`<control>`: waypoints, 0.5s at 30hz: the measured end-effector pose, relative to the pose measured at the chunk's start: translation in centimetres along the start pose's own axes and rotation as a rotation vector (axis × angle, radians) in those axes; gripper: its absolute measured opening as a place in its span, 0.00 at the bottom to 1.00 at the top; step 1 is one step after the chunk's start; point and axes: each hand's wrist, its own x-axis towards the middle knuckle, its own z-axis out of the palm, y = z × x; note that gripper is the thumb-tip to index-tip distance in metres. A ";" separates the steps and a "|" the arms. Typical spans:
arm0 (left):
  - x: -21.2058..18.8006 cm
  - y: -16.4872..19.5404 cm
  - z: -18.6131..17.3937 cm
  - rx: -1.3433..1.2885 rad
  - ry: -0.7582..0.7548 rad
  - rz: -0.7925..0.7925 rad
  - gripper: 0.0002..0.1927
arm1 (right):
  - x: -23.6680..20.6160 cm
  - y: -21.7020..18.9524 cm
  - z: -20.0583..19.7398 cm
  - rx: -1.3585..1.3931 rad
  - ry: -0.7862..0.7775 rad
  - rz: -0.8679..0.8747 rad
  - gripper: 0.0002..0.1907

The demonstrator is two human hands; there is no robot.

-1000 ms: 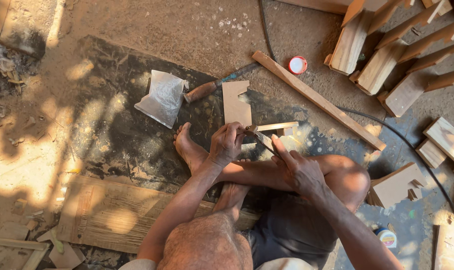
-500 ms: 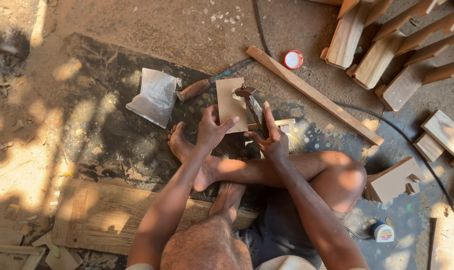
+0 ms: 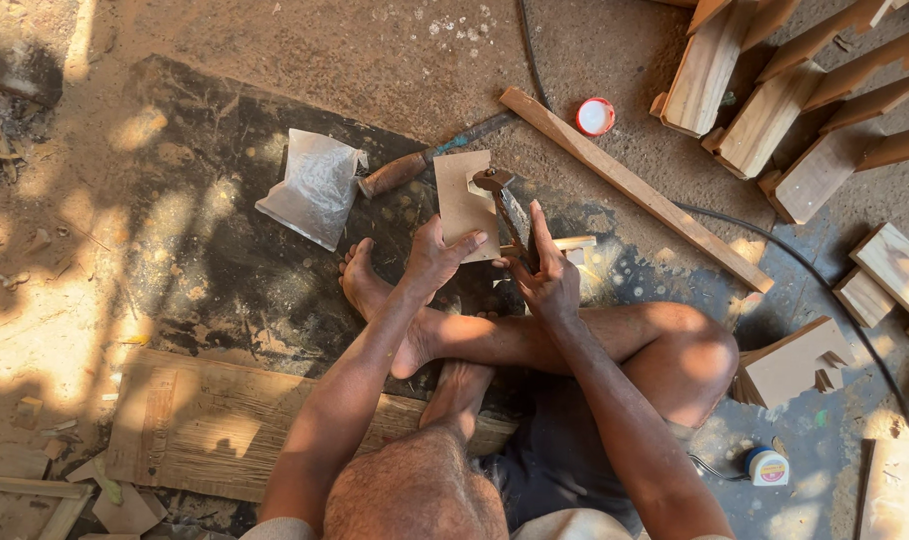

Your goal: The person sits cross-legged on the ground among scattered wooden pieces and assembles small notched wooden components. They fit small wooden strips into cut slots on shaped boards, tap the joints with a hammer, and press pieces together by hand, working on one piece at a time.

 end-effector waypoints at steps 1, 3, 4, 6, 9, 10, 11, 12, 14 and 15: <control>0.0 0.0 0.0 -0.007 -0.001 -0.005 0.26 | 0.0 0.0 0.0 0.012 0.003 -0.012 0.50; 0.0 0.1 0.1 -0.022 -0.006 -0.016 0.26 | -0.1 0.2 -0.1 0.008 -0.011 -0.002 0.47; -0.1 0.1 0.1 -0.020 -0.005 -0.028 0.26 | -0.2 0.4 -0.1 0.004 -0.019 0.004 0.46; -0.1 0.2 0.2 -0.016 -0.005 -0.044 0.25 | -0.3 0.6 0.0 0.008 0.002 -0.031 0.45; -0.1 0.5 0.3 -0.046 0.010 -0.050 0.25 | -0.5 0.7 -0.2 0.006 0.017 -0.048 0.44; -0.1 0.6 0.3 -0.031 0.011 -0.047 0.26 | -0.6 0.6 -0.4 0.006 0.019 -0.048 0.43; -0.1 0.7 0.3 -0.016 0.012 -0.045 0.27 | -0.8 0.5 -0.8 -0.027 0.035 -0.064 0.42; -0.1 0.7 0.3 -0.004 0.012 -0.046 0.27 | -1.1 0.3 -1.4 -0.060 0.050 -0.077 0.40; -0.1 0.7 0.2 0.044 0.011 -0.095 0.29 | -1.7 -0.2 -3.0 -0.118 -0.016 -0.007 0.39; -0.1 0.6 0.2 0.067 0.012 -0.120 0.30 | -2.3 -0.4 -4.2 -0.141 -0.100 0.079 0.39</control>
